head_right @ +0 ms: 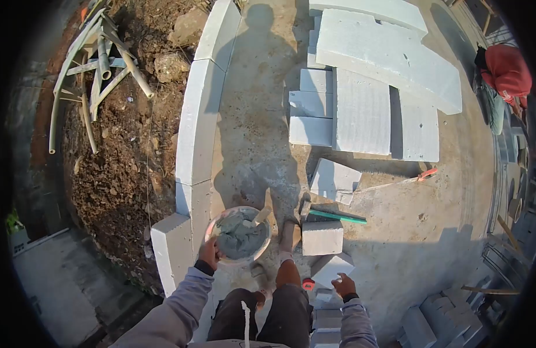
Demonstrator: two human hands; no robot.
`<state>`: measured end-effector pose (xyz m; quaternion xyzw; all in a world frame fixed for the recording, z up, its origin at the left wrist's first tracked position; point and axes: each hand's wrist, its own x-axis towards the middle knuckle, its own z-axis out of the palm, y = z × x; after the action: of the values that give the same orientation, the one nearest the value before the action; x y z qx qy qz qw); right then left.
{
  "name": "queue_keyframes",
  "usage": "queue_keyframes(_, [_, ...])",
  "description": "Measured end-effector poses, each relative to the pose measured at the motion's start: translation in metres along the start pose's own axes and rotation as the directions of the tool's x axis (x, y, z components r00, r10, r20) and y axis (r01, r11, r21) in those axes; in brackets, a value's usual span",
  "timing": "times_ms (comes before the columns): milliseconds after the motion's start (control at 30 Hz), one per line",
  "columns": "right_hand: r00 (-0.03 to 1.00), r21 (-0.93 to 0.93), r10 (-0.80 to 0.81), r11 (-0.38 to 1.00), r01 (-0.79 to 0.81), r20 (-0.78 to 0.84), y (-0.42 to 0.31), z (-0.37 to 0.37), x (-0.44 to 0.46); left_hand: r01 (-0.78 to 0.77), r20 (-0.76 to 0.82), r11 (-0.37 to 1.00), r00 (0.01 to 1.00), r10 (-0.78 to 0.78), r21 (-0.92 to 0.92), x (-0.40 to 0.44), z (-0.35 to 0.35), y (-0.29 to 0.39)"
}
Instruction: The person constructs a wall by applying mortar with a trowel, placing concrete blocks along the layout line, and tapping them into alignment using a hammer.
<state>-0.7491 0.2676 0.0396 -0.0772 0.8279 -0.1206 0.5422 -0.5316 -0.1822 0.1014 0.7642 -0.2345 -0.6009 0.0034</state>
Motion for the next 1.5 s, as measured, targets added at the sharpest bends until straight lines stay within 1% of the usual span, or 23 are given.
queue_keyframes(67, [0.994, -0.108, -0.073, 0.992, 0.064, -0.078, -0.012, -0.038, -0.006, -0.023, 0.017, 0.999, 1.0, 0.024, -0.047, 0.002, 0.015, 0.028])
queue_keyframes(100, [0.996, -0.074, -0.037, 0.997, 0.031, -0.083, -0.021, -0.061, -0.007, 0.005, -0.009, 0.993, 1.0, -0.007, -0.122, -0.013, 0.02, 0.048])
queue_keyframes(233, [0.969, -0.2, -0.098, 0.979, 0.052, -0.228, -0.069, -0.127, 0.003, 0.009, 0.068, 0.969, 0.998, 0.008, -0.246, -0.042, 0.013, 0.113])
queue_keyframes(333, [0.969, -0.195, -0.067, 0.981, 0.02, -0.238, -0.127, -0.156, 0.015, -0.003, 0.21, 0.94, 0.974, 0.08, -0.342, -0.047, 0.041, 0.159])
queue_keyframes(367, [0.956, -0.217, -0.123, 0.974, 0.065, -0.268, -0.142, -0.155, 0.023, -0.005, 0.243, 0.926, 0.964, 0.104, -0.378, -0.048, 0.058, 0.177])
queue_keyframes(433, [0.97, -0.089, -0.075, 0.995, 0.055, -0.232, -0.231, -0.166, 0.005, 0.031, 0.275, 0.896, 0.956, 0.103, -0.443, -0.048, 0.089, 0.203])
queue_keyframes(467, [0.96, -0.132, -0.149, 0.984, 0.121, -0.235, -0.244, -0.161, 0.015, 0.043, 0.288, 0.879, 0.951, 0.109, -0.475, -0.039, 0.109, 0.227])
queue_keyframes(500, [0.922, -0.162, -0.299, 0.951, 0.264, -0.248, -0.255, -0.155, 0.026, 0.053, 0.311, 0.856, 0.942, 0.129, -0.514, -0.027, 0.138, 0.262])
queue_keyframes(533, [0.888, -0.21, -0.356, 0.929, 0.303, -0.291, -0.273, -0.147, 0.033, 0.071, 0.313, 0.833, 0.941, 0.126, -0.549, -0.021, 0.159, 0.28])
queue_keyframes(600, [0.92, -0.12, -0.332, 0.942, 0.312, -0.21, -0.324, -0.142, 0.034, 0.093, 0.293, 0.812, 0.951, 0.098, -0.576, -0.009, 0.181, 0.309])
queue_keyframes(633, [0.956, -0.079, -0.259, 0.965, 0.25, -0.14, -0.351, -0.141, 0.036, 0.106, 0.272, 0.789, 0.959, 0.08, -0.606, -0.009, 0.192, 0.322])
queue_keyframes(733, [0.943, -0.243, -0.315, 0.928, 0.282, -0.108, -0.383, -0.126, 0.065, 0.091, 0.259, 0.762, 0.96, 0.104, -0.641, 0.01, 0.222, 0.347])
queue_keyframes(833, [0.972, -0.161, -0.234, 0.96, 0.231, 0.0, -0.431, -0.138, 0.095, 0.093, 0.3, 0.756, 0.943, 0.142, -0.648, 0.041, 0.241, 0.37])
queue_keyframes(867, [0.962, -0.219, -0.271, 0.94, 0.26, -0.022, -0.429, -0.136, 0.121, 0.113, 0.314, 0.749, 0.94, 0.132, -0.652, 0.056, 0.243, 0.364])
queue_keyframes(933, [0.979, -0.184, -0.202, 0.962, 0.201, 0.016, -0.473, -0.16, 0.15, 0.131, 0.346, 0.719, 0.924, 0.16, -0.682, 0.088, 0.258, 0.378])
queue_keyframes(1000, [0.956, -0.269, -0.293, 0.922, 0.279, -0.009, -0.518, -0.187, 0.182, 0.087, 0.346, 0.754, 0.918, 0.193, -0.651, 0.094, 0.274, 0.38])
queue_keyframes(1067, [0.896, -0.146, -0.437, 0.895, 0.422, -0.085, -0.555, -0.209, 0.223, 0.039, 0.321, 0.799, 0.927, 0.195, -0.6, 0.102, 0.289, 0.383])
queue_keyframes(1167, [0.692, -0.435, -0.702, 0.683, 0.587, -0.168, -0.639, -0.24, 0.284, -0.017, 0.248, 0.863, 0.955, 0.163, -0.504, 0.113, 0.288, 0.379])
queue_keyframes(1233, [0.523, -0.564, -0.844, 0.492, 0.663, -0.121, -0.704, -0.254, 0.33, -0.141, 0.139, 0.981, 0.977, 0.159, -0.133, 0.155, 0.272, 0.33])
queue_keyframes(1267, [0.462, -0.651, -0.883, 0.4, 0.645, -0.086, -0.736, -0.256, 0.353, -0.173, 0.089, 0.982, 0.982, 0.167, 0.071, 0.176, 0.265, 0.31])
queue_keyframes(1367, [0.352, -0.848, -0.934, 0.138, 0.511, 0.06, -0.812, -0.256, 0.413, -0.199, -0.027, 0.968, 0.978, 0.205, 0.154, 0.2, 0.255, 0.286])
queue_keyframes(1467, [0.571, -0.841, -0.759, 0.057, 0.539, 0.315, -0.828, -0.252, 0.475, -0.135, -0.2, 0.856, 0.943, 0.266, 0.499, 0.203, 0.264, 0.321])
queue_keyframes(1500, [0.627, -0.868, -0.712, 0.051, 0.495, 0.316, -0.829, -0.246, 0.47, -0.183, -0.199, 0.918, 0.944, 0.264, 0.352, 0.211, 0.268, 0.324])
